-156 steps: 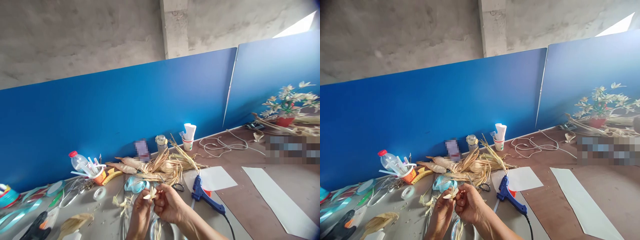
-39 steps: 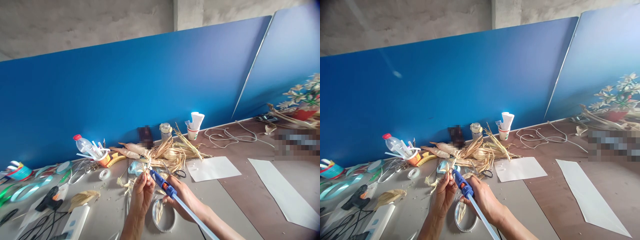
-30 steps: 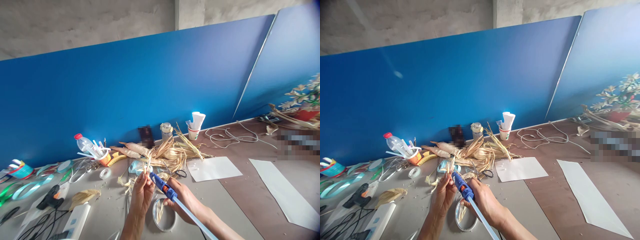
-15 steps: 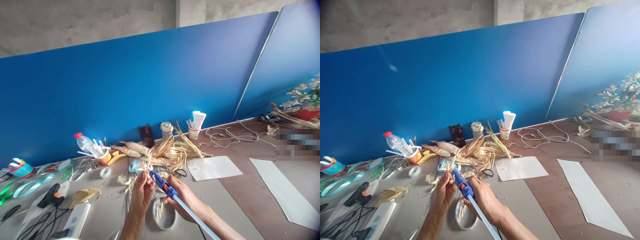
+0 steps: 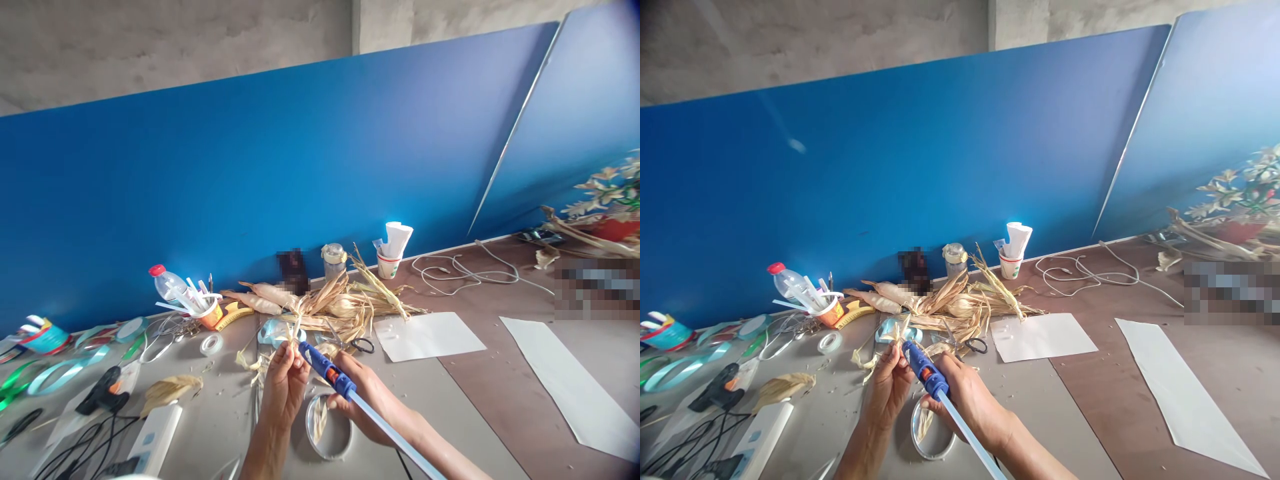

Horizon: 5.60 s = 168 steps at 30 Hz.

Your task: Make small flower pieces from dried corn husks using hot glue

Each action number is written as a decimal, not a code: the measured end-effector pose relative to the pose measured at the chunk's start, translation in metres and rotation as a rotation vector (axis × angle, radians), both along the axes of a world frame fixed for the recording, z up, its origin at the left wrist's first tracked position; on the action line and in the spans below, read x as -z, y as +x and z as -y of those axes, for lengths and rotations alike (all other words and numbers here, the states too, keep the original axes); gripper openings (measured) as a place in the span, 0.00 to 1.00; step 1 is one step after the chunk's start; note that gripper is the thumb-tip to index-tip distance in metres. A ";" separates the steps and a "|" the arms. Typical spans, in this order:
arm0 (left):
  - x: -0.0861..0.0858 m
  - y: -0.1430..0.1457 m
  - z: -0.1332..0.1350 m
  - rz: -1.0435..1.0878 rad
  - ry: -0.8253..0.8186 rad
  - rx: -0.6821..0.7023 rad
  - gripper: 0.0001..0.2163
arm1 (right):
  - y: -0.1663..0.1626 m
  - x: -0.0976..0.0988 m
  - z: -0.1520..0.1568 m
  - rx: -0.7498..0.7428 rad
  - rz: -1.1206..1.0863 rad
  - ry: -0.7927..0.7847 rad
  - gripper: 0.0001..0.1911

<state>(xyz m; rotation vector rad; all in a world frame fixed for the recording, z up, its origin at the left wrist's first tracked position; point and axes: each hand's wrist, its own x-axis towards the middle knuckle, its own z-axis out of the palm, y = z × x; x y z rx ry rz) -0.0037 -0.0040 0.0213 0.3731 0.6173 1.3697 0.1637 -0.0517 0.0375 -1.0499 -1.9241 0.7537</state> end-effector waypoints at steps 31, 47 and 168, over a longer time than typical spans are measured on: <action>0.007 -0.003 -0.005 0.052 0.138 0.068 0.04 | 0.078 0.020 0.012 0.451 0.484 0.200 0.08; 0.016 0.001 -0.009 -0.051 0.169 -0.027 0.05 | 0.115 0.061 0.013 0.700 0.777 -0.093 0.10; -0.003 0.010 0.006 -0.285 0.164 -0.097 0.07 | -0.056 -0.006 -0.036 0.042 -0.648 -0.373 0.06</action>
